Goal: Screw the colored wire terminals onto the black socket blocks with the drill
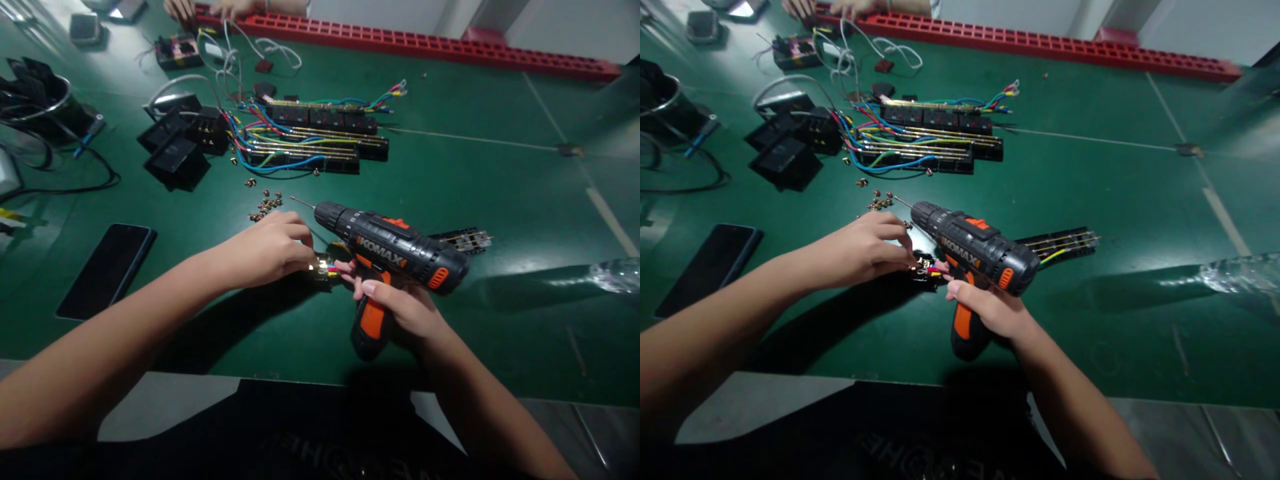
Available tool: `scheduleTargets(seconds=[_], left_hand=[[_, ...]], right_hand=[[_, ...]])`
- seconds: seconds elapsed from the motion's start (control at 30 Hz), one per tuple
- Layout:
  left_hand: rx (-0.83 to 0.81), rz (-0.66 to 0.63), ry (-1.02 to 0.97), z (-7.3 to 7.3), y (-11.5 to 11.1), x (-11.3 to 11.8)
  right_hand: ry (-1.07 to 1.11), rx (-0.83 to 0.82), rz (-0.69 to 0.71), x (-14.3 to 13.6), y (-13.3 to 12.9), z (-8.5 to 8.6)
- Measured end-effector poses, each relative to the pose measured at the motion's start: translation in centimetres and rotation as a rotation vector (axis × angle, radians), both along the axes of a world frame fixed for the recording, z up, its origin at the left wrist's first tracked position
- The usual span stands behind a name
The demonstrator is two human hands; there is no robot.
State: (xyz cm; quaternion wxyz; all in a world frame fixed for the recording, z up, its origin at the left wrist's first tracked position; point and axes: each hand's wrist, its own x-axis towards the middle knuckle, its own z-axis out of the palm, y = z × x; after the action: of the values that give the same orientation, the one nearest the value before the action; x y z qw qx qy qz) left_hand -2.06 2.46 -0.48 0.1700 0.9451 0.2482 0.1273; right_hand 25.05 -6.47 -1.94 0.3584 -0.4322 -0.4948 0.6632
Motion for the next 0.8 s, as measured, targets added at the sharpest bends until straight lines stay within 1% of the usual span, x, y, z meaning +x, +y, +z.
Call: scheduleTargets(seconds=[0.1,0.2,0.37,0.43,0.53,0.63,0.8], left_hand=[[-0.029,-0.048,0.028,0.5,0.5,0.2],[-0.030,-0.079,0.047,0.5,0.8,0.5],[-0.114,-0.122,-0.041,0.4,0.9,1.0],[-0.088,-0.141,-0.027,0.5,0.8,1.2],[-0.007,-0.147,0.005,0.7,0.5,1.4],[0.000,-0.152,-0.002,0.7,0.3,1.5],[0.025,-0.159,0.073,0.9,0.0,1.8]], right_hand=[[0.053,0.012,-0.029,0.0,-0.1,-0.8],[0.150,-0.006,-0.081,-0.1,0.0,-1.4],[0.247,-0.011,-0.158,-0.4,0.5,-1.7],[0.271,-0.008,-0.182,-0.4,0.6,-1.7],[0.292,-0.013,-0.197,-0.6,0.6,-1.6],[0.287,-0.026,-0.193,-0.7,0.6,-1.5],[0.313,-0.036,-0.210,-0.8,0.6,-1.5]])
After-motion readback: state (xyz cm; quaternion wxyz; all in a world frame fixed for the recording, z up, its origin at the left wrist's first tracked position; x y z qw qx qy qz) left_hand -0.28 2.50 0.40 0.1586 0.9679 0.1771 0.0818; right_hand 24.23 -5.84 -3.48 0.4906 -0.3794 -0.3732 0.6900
